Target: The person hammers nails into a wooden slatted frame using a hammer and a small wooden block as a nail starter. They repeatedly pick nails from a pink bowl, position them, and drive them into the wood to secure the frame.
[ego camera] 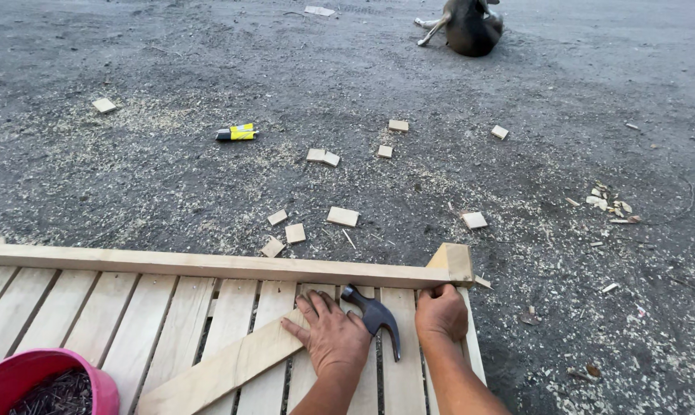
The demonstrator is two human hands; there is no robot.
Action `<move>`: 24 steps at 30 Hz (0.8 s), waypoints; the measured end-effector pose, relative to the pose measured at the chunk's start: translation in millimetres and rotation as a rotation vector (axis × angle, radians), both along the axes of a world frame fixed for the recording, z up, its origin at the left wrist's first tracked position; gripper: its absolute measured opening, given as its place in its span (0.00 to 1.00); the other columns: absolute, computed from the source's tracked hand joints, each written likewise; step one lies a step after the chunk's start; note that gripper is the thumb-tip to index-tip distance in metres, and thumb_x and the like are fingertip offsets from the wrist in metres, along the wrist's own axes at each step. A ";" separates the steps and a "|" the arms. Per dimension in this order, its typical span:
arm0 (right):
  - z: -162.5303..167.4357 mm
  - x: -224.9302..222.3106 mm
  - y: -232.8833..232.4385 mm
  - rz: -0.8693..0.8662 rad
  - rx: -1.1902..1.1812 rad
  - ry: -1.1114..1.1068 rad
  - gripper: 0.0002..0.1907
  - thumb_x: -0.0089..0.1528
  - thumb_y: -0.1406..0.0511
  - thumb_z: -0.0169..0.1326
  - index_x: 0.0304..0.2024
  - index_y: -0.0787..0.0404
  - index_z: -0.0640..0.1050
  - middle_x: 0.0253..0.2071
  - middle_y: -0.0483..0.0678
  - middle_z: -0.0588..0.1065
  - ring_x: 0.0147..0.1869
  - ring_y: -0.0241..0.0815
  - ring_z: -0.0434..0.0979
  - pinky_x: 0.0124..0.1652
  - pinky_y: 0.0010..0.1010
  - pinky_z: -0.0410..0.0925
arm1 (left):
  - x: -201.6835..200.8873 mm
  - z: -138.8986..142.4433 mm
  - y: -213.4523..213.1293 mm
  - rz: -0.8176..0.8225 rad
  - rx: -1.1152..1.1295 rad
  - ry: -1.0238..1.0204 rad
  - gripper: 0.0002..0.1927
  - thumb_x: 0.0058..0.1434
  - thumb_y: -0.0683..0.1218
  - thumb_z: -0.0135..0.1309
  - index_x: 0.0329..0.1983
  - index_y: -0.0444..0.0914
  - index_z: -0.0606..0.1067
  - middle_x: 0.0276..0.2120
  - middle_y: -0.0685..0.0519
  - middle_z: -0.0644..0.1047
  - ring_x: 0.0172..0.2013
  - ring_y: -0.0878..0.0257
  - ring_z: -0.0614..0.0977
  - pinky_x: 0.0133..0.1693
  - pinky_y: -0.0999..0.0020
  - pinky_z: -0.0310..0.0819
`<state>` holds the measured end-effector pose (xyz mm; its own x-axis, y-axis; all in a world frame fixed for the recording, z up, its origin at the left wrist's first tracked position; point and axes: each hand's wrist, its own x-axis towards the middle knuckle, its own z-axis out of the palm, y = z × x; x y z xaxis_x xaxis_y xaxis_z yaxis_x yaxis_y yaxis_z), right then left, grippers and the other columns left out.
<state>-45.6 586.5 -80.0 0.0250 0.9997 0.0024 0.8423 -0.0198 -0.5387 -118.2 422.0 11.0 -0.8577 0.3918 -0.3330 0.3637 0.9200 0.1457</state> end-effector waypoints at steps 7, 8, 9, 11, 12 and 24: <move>-5.1 10.0 -5.5 0.105 -0.006 -0.071 0.11 0.53 0.55 0.65 0.32 0.52 0.83 0.39 0.48 0.82 0.41 0.52 0.83 0.39 0.43 0.74 | -1.2 2.6 -0.2 -0.031 -0.036 -0.031 0.34 0.68 0.56 0.34 0.73 0.32 0.56 0.74 0.44 0.48 0.75 0.44 0.40 0.66 0.28 0.27; -6.2 12.3 -7.3 0.105 0.016 -0.056 0.10 0.53 0.55 0.65 0.32 0.52 0.83 0.39 0.48 0.82 0.42 0.52 0.83 0.40 0.42 0.74 | -1.3 2.9 -0.3 -0.029 -0.037 -0.036 0.34 0.68 0.56 0.34 0.73 0.33 0.56 0.75 0.45 0.48 0.75 0.44 0.39 0.67 0.28 0.27; -7.4 14.6 -9.3 0.105 0.038 -0.042 0.10 0.53 0.55 0.65 0.32 0.52 0.84 0.39 0.48 0.82 0.42 0.52 0.83 0.40 0.42 0.74 | -1.1 3.0 -0.4 -0.028 -0.037 -0.041 0.34 0.68 0.56 0.34 0.73 0.33 0.57 0.75 0.45 0.48 0.75 0.44 0.39 0.67 0.28 0.27; -9.3 18.4 -11.9 0.078 0.043 0.020 0.09 0.55 0.56 0.63 0.34 0.52 0.85 0.38 0.48 0.82 0.42 0.52 0.83 0.41 0.41 0.74 | -0.9 2.8 -0.4 -0.026 -0.029 -0.021 0.34 0.68 0.56 0.34 0.73 0.33 0.56 0.74 0.45 0.48 0.74 0.44 0.40 0.66 0.28 0.27; -10.3 20.2 -12.9 0.051 0.026 0.066 0.09 0.56 0.57 0.62 0.35 0.52 0.86 0.38 0.49 0.83 0.42 0.52 0.83 0.41 0.41 0.73 | -0.7 2.4 -0.5 -0.026 -0.025 -0.012 0.35 0.67 0.56 0.34 0.73 0.33 0.56 0.74 0.45 0.48 0.74 0.44 0.40 0.66 0.28 0.27; 1.3 10.8 -15.6 0.130 -0.355 0.424 0.22 0.58 0.65 0.58 0.56 0.55 0.81 0.31 0.50 0.82 0.34 0.41 0.81 0.39 0.37 0.70 | -0.8 -4.9 0.5 -0.010 -0.001 0.018 0.35 0.66 0.55 0.35 0.73 0.33 0.57 0.74 0.46 0.49 0.74 0.44 0.41 0.66 0.28 0.27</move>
